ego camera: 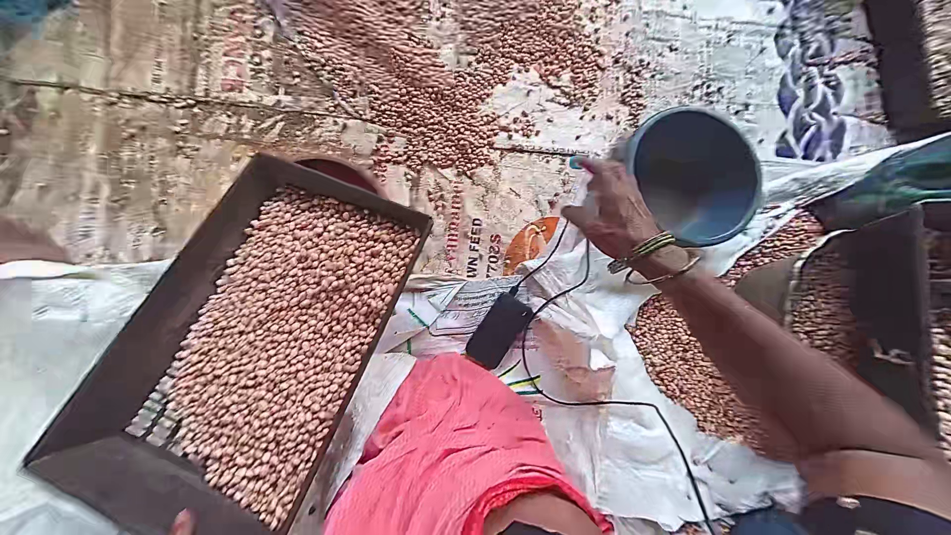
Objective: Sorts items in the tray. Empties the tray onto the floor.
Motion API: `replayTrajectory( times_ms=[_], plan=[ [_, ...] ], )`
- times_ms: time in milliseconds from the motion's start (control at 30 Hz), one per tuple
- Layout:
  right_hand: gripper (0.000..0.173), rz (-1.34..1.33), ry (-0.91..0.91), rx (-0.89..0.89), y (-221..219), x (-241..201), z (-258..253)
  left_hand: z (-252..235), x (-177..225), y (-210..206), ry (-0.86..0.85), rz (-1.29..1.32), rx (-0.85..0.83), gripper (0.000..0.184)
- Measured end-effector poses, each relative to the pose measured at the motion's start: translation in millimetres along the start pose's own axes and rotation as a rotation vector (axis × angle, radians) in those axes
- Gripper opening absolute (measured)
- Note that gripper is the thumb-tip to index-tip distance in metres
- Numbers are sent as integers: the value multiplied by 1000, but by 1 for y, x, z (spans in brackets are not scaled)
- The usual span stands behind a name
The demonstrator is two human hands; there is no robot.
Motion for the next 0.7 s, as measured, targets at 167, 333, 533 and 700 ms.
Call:
replayTrajectory(
  times_ms=[167, 333, 533, 700],
  plan=[
    [43, -745, -427, -825, -92, -144, 105, -50, -68, 49, -162, 225, -176, 28],
    [48, -892, -661, -805, -167, -215, 182, -41, -82, 51, -134, 270, -232, 24],
    [23, -899, -780, -558, -191, -218, 201, -31, -83, 54, -194, 257, -238, 20],
    [23, -1065, -809, -473, -156, -214, 197, -12, -42, 46, -289, 179, -202, 35]
  ],
)
Point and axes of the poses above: each hand's wrist, its own z-axis away from the middle knuckle, its own y-axis out of the back of the hand, x = y × z, the point moved 4 cm from there along -z, towards the middle knuckle, and after that the axes turned 13 degrees about x, right-handed, at the moved point
